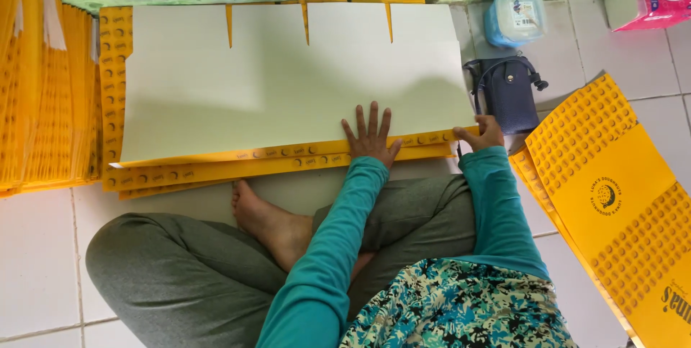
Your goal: Stacking and organizing flat cardboard doughnut boxes on the floor
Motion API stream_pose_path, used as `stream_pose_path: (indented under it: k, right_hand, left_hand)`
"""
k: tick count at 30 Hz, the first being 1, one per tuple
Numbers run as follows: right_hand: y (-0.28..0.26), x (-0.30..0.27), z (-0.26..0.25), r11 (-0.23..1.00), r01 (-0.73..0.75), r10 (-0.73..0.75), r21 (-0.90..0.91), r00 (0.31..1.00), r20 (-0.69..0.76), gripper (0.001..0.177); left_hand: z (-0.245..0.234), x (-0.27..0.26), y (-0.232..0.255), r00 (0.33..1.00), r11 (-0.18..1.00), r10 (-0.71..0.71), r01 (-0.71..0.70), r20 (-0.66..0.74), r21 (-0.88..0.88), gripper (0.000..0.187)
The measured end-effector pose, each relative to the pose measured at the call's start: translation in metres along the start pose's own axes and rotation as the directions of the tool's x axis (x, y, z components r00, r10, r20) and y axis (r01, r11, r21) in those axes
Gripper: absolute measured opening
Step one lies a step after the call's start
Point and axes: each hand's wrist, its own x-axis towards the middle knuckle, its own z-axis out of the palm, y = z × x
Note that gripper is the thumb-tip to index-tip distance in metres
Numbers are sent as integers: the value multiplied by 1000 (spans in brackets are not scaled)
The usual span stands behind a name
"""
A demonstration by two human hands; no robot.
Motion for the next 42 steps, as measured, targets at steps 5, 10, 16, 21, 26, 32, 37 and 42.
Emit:
stream_pose_path:
  k: [5,10,16,21,26,32,37,42]
  right_hand:
    - [-103,-56,-8,869,304,-267,389,952,-148,57]
    - [-166,-97,34,482,540,-626,690,763,-160,66]
    - [-197,-114,84,434,888,-875,-155,456,164,61]
    - [-192,-127,129,244,939,-866,-242,323,381,52]
    - [-195,-127,149,234,940,-854,-247,320,410,53]
    - [-199,-126,152,311,922,-791,-230,385,475,63]
    - [-206,-132,160,383,872,-725,-305,488,487,65]
    - [-221,-153,171,394,809,-730,-436,563,386,64]
  left_hand:
    - [6,2,-1,1000,1000,6,-7,-18,-25,80]
    - [5,16,-16,988,984,40,-13,148,-176,64]
    - [27,14,-80,989,-465,-118,-131,-85,-875,61]
    - [11,-10,-123,917,-88,-356,-225,-180,-970,63]
    - [10,-35,-133,868,960,-79,-67,-490,-273,49]
    - [27,-38,-151,985,998,14,-25,-170,-58,62]
    - [32,-35,-151,986,998,6,-16,-168,-58,66]
    - [17,-39,-151,999,993,19,-23,-36,-115,66]
